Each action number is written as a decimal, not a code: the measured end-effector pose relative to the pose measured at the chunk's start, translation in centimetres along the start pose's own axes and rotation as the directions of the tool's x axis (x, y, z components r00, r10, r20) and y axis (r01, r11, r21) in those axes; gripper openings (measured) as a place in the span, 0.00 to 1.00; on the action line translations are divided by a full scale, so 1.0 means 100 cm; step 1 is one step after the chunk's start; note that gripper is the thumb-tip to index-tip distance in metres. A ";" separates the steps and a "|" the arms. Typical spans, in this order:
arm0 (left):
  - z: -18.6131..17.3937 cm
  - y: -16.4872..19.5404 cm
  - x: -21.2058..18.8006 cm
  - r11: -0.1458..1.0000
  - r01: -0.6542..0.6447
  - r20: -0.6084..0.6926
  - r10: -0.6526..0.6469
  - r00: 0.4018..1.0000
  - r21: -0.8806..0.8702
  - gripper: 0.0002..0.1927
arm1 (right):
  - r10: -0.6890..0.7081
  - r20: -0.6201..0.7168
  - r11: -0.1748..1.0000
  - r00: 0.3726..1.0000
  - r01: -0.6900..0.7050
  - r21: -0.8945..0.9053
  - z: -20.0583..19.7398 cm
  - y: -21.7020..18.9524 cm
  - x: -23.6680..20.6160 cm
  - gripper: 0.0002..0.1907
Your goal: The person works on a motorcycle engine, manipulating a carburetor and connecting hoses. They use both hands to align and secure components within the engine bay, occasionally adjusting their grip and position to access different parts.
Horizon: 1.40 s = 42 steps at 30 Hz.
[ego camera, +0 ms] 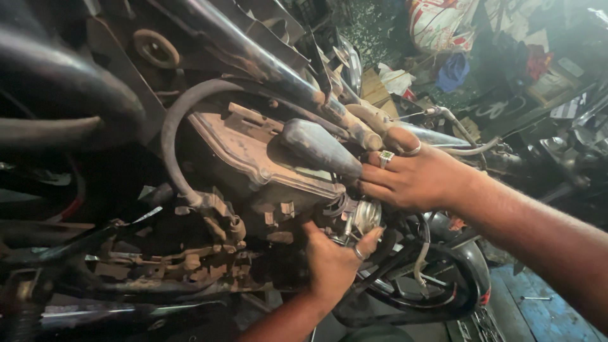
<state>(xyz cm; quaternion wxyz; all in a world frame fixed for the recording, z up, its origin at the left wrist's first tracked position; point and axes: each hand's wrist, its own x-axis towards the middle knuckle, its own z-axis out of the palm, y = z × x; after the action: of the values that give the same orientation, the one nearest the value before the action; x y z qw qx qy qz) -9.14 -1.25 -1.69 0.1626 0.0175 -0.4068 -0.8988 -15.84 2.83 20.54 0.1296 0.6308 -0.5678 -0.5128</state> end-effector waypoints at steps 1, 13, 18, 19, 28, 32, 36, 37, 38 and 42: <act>0.000 0.000 0.000 0.999 -0.006 0.008 0.007 1.000 -0.051 0.42 | 0.029 0.027 0.998 0.999 -0.031 0.055 0.000 -0.001 0.000 0.12; -0.002 -0.002 -0.006 0.991 -0.130 -0.020 0.130 0.991 -0.041 0.42 | -0.058 0.000 0.996 0.998 0.058 0.069 -0.009 -0.001 0.005 0.17; -0.004 0.005 -0.004 0.942 -0.162 0.022 0.177 0.984 -0.295 0.42 | -0.144 0.049 0.990 0.988 0.143 0.022 -0.009 -0.001 0.008 0.17; -0.005 0.006 -0.004 0.958 -0.116 0.035 0.130 0.991 -0.261 0.41 | -0.107 0.049 0.992 0.993 0.104 0.074 -0.009 -0.001 0.007 0.18; -0.004 0.008 -0.003 0.984 -0.070 0.005 0.072 0.997 -0.162 0.44 | 0.032 -0.023 0.967 0.999 -0.025 0.252 -0.003 0.003 -0.003 0.22; -0.006 -0.001 -0.001 0.984 -0.104 0.005 0.106 0.994 -0.148 0.47 | 0.165 -0.012 0.946 0.986 -0.155 0.283 -0.002 -0.008 -0.008 0.21; -0.008 -0.009 0.001 0.981 -0.177 -0.009 0.177 0.984 -0.086 0.49 | 0.333 0.009 0.895 0.943 -0.319 0.313 0.004 -0.020 -0.011 0.15; -0.009 -0.010 0.001 0.980 -0.186 -0.005 0.186 0.983 -0.073 0.50 | 0.357 0.019 0.877 0.934 -0.342 0.337 0.006 -0.022 -0.011 0.15; -0.009 -0.011 0.001 0.980 -0.191 -0.002 0.192 0.981 -0.060 0.50 | 0.379 0.032 0.857 0.925 -0.364 0.364 0.008 -0.024 -0.012 0.15; -0.007 -0.014 0.002 0.982 -0.114 0.032 0.120 0.992 -0.150 0.51 | 0.463 0.135 0.795 0.876 -0.478 0.374 0.011 -0.031 -0.014 0.16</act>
<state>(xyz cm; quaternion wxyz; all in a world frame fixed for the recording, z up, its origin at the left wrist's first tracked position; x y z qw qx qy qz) -9.62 -1.01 -3.14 0.2077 -0.0368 -0.3425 -0.9155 -14.68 5.47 18.37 0.1120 0.4734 -0.8004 -0.3503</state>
